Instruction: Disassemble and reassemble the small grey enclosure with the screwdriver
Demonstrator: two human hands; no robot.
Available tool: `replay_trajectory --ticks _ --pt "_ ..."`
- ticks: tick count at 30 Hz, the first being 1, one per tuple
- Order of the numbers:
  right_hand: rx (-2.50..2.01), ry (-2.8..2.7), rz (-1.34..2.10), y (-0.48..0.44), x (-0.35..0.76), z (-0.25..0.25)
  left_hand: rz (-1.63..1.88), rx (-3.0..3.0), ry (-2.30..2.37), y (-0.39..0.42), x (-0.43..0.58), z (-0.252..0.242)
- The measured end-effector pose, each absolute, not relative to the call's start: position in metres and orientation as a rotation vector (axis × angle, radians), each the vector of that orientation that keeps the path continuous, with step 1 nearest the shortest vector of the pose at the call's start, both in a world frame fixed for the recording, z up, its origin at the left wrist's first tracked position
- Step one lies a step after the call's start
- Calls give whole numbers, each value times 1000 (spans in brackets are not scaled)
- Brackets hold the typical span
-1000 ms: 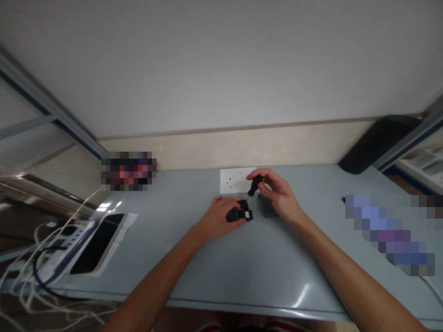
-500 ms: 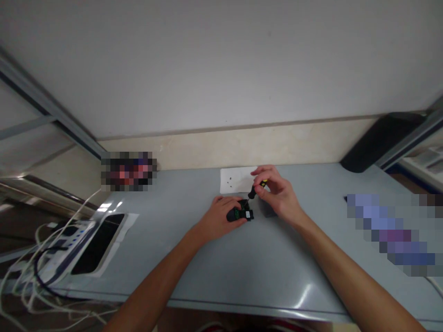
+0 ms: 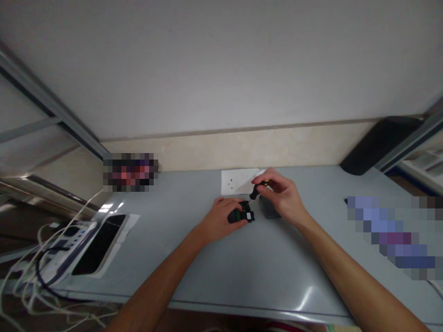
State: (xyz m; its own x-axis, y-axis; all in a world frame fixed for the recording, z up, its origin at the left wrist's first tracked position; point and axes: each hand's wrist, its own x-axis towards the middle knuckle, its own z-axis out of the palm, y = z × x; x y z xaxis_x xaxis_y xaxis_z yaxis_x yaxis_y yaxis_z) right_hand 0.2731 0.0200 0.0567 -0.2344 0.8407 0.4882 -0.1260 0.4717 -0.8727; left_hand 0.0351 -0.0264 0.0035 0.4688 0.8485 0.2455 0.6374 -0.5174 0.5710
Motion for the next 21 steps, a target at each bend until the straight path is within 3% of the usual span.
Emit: replay_trajectory --ticks 5,21 --pt "-561 -1472 1201 20 271 55 704 2322 1252 -26 35 3" --pt "-701 -1490 1060 28 278 54 700 2345 1249 -26 34 1"
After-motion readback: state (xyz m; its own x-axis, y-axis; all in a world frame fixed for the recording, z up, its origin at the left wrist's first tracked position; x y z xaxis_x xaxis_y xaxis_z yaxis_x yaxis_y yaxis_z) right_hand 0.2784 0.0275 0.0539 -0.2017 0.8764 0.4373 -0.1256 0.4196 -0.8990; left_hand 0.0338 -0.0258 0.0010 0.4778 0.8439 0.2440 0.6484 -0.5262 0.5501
